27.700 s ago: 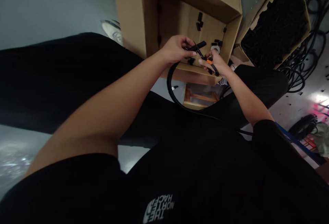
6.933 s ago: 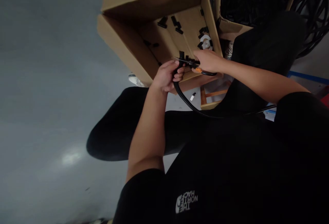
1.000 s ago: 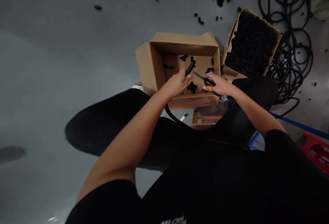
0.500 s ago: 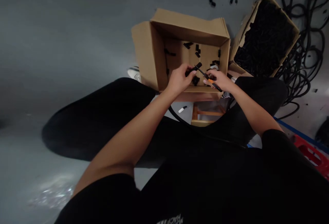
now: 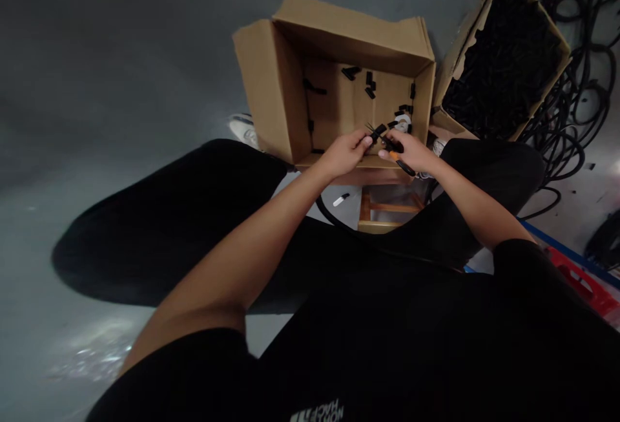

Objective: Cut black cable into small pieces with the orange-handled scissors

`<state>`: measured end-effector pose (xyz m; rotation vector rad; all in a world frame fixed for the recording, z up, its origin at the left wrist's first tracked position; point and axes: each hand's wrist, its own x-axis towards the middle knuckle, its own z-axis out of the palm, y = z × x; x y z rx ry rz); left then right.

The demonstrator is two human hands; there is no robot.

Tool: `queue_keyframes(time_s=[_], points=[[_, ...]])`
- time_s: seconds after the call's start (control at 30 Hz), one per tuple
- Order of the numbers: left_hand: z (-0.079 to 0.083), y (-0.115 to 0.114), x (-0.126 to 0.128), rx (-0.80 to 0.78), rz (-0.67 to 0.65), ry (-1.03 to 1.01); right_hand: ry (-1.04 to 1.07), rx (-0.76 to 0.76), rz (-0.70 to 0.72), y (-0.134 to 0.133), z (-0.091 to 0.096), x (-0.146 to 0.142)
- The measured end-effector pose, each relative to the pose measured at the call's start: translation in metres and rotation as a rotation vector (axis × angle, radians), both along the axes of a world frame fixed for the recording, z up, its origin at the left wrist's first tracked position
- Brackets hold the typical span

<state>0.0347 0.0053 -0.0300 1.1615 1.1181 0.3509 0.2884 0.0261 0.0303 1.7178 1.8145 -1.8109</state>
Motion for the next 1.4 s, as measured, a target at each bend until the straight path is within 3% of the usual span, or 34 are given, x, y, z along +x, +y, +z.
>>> queue_keyframes(time_s=[0.2,0.4,0.57,0.63,1.03,1.17,1.33,1.4], points=[[-0.001,0.018,-0.024,-0.345,0.123,-0.245,-0.029,0.009,0.058,0.008,0.006,0.01],[0.003,0.015,-0.015,-0.393,0.069,-0.266,0.047,0.024,0.104,0.006,-0.002,0.011],[0.0,0.023,-0.012,-0.43,0.458,-0.207,-0.076,0.06,0.094,0.008,-0.006,0.015],[-0.001,0.029,-0.015,-0.478,0.541,-0.207,-0.103,0.047,0.135,0.009,-0.005,0.016],[0.015,0.029,0.001,-0.546,0.475,-0.219,-0.152,0.048,0.179,0.009,0.008,0.001],[0.01,0.027,0.004,-0.493,0.496,-0.182,-0.172,0.038,0.107,0.009,0.01,0.002],[0.002,0.012,0.01,-0.327,0.418,-0.06,-0.12,-0.152,-0.064,0.006,0.003,-0.002],[0.002,0.006,0.012,-0.263,0.373,-0.047,-0.126,-0.129,-0.106,0.005,-0.003,-0.003]])
